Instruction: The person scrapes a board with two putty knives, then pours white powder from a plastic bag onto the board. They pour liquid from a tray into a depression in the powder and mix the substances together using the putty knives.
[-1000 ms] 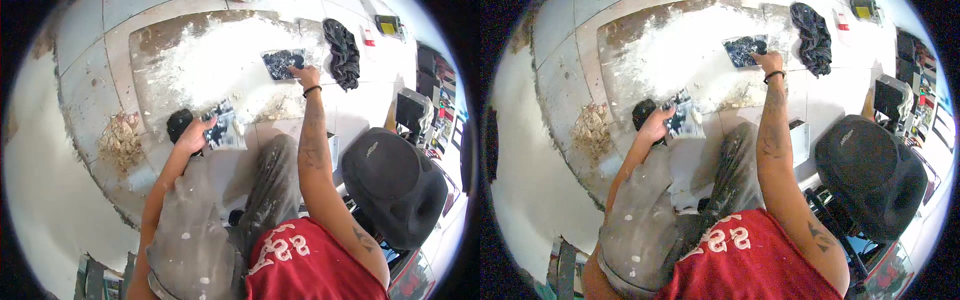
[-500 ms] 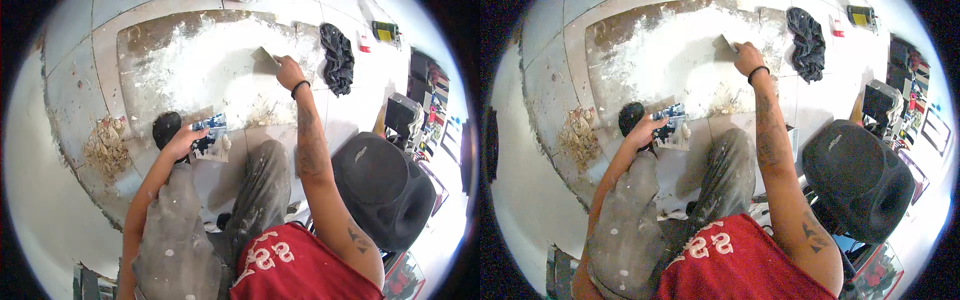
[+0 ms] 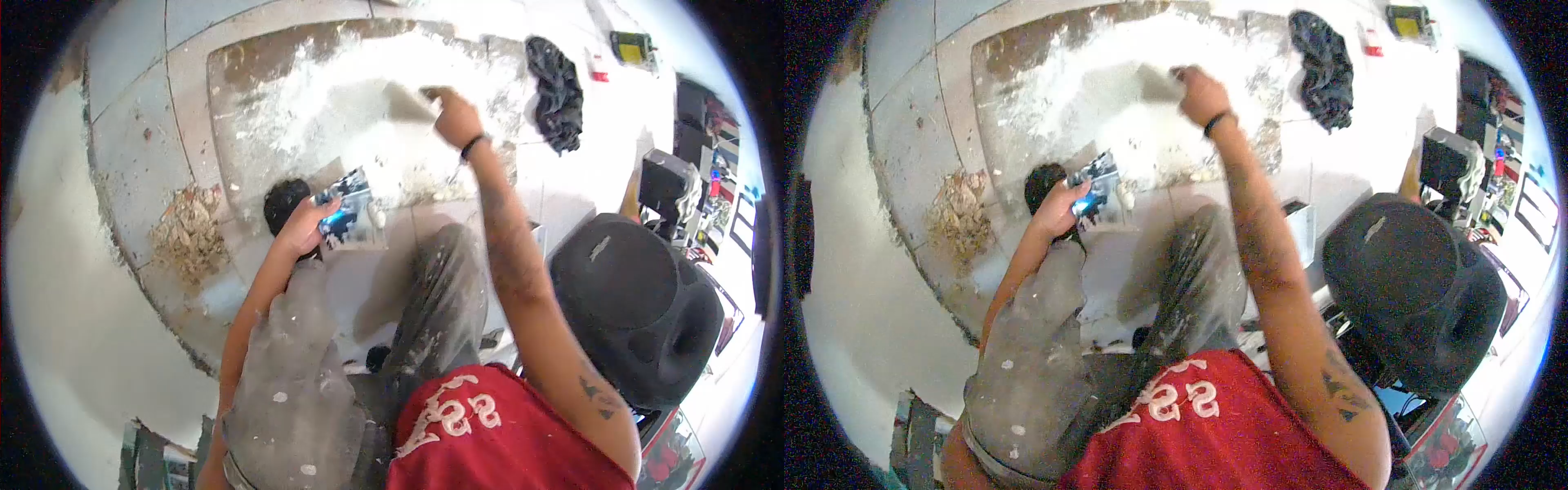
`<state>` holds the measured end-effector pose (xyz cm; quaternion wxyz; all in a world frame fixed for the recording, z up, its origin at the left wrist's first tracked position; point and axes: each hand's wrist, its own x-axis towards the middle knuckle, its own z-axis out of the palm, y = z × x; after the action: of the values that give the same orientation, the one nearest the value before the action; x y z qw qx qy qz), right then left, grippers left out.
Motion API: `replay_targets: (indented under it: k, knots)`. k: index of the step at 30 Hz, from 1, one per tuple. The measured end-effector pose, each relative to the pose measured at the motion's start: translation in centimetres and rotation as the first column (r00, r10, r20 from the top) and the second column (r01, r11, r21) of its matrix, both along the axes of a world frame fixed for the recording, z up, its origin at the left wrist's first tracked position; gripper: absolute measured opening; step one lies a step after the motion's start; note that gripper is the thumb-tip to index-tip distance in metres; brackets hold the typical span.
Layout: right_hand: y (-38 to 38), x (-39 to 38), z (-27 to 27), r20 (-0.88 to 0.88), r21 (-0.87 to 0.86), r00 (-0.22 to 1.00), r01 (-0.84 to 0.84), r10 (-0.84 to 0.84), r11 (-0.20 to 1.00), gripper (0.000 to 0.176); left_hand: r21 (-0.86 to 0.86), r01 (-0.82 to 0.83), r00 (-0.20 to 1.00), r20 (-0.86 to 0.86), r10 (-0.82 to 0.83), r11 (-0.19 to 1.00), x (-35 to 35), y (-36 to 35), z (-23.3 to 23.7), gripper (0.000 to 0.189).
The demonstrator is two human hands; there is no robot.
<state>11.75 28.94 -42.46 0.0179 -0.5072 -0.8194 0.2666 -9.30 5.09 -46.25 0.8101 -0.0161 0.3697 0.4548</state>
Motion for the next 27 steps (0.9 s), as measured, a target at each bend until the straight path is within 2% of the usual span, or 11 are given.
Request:
replay_targets:
  k: [1, 2, 7, 11, 13, 15, 17, 18, 20, 21, 27]
  knots:
    - [1.9, -0.2, 1.0, 0.161, 0.021, 0.987, -0.006, 0.003, 1.000, 0.044, -0.015, 0.021, 1.000, 0.007, -0.021, 1.000, 0.0, -0.2, -0.1, 0.027]
    - [3.4, -0.2, 0.2, 0.058, 0.071, 0.998, -0.023, 0.019, 0.997, 0.044, -0.036, 0.046, 0.999, -0.011, -0.047, 0.998, -0.2, -0.4, 0.2, 0.028]
    - [1.4, -3.7, -0.3, 0.201, 0.161, 0.978, -0.090, 0.057, 0.983, 0.036, 0.010, -0.033, 0.996, -0.086, 0.034, 0.999, -0.5, -0.1, 0.5, 0.029]
    - [-1.3, -2.9, 1.1, -0.284, 0.139, 0.951, 0.170, -0.125, 0.976, 0.037, -0.012, -0.146, 0.986, -0.078, 0.145, 0.989, -1.5, 0.9, 3.9, 0.028]
    - [-2.7, -1.9, 3.1, -0.544, -0.389, 0.677, 0.320, -0.496, 0.864, 0.029, -0.010, -0.105, 0.977, -0.189, 0.101, 0.994, -3.1, 2.6, 5.6, 0.027]
    - [-3.7, -1.1, 4.2, -0.582, -0.600, 0.491, 0.279, -0.648, 0.750, 0.025, 0.035, -0.195, 0.943, -0.269, 0.197, 0.980, -3.8, 4.8, 6.2, 0.027]
    - [-4.4, -0.3, 5.9, -0.591, -0.404, 0.622, 0.324, -0.515, 0.855, 0.016, 0.087, -0.227, 0.912, -0.330, 0.243, 0.970, -4.1, 6.8, 6.1, 0.023]
    - [-4.5, 0.0, 5.9, -0.666, -0.133, 0.677, 0.307, -0.314, 0.942, 0.016, 0.091, -0.248, 0.898, -0.352, 0.264, 0.964, -4.0, 7.6, 5.8, 0.024]
    - [-4.3, 1.1, 6.7, -0.582, 0.368, 0.811, 0.200, 0.058, 0.908, 0.023, 0.077, -0.273, 0.893, -0.352, 0.282, 0.959, -3.6, 8.4, 5.4, 0.025]
    - [-4.3, 1.5, 7.5, -0.500, 0.471, 0.860, 0.174, 0.099, 0.865, 0.025, 0.058, -0.274, 0.902, -0.331, 0.277, 0.960, -3.2, 8.6, 5.9, 0.025]
    - [-7.4, 1.8, 9.4, -0.748, 0.074, 0.645, 0.317, -0.158, 0.946, 0.028, 0.035, -0.355, 0.909, -0.221, 0.353, 0.934, -0.1, 9.2, 7.5, 0.029]
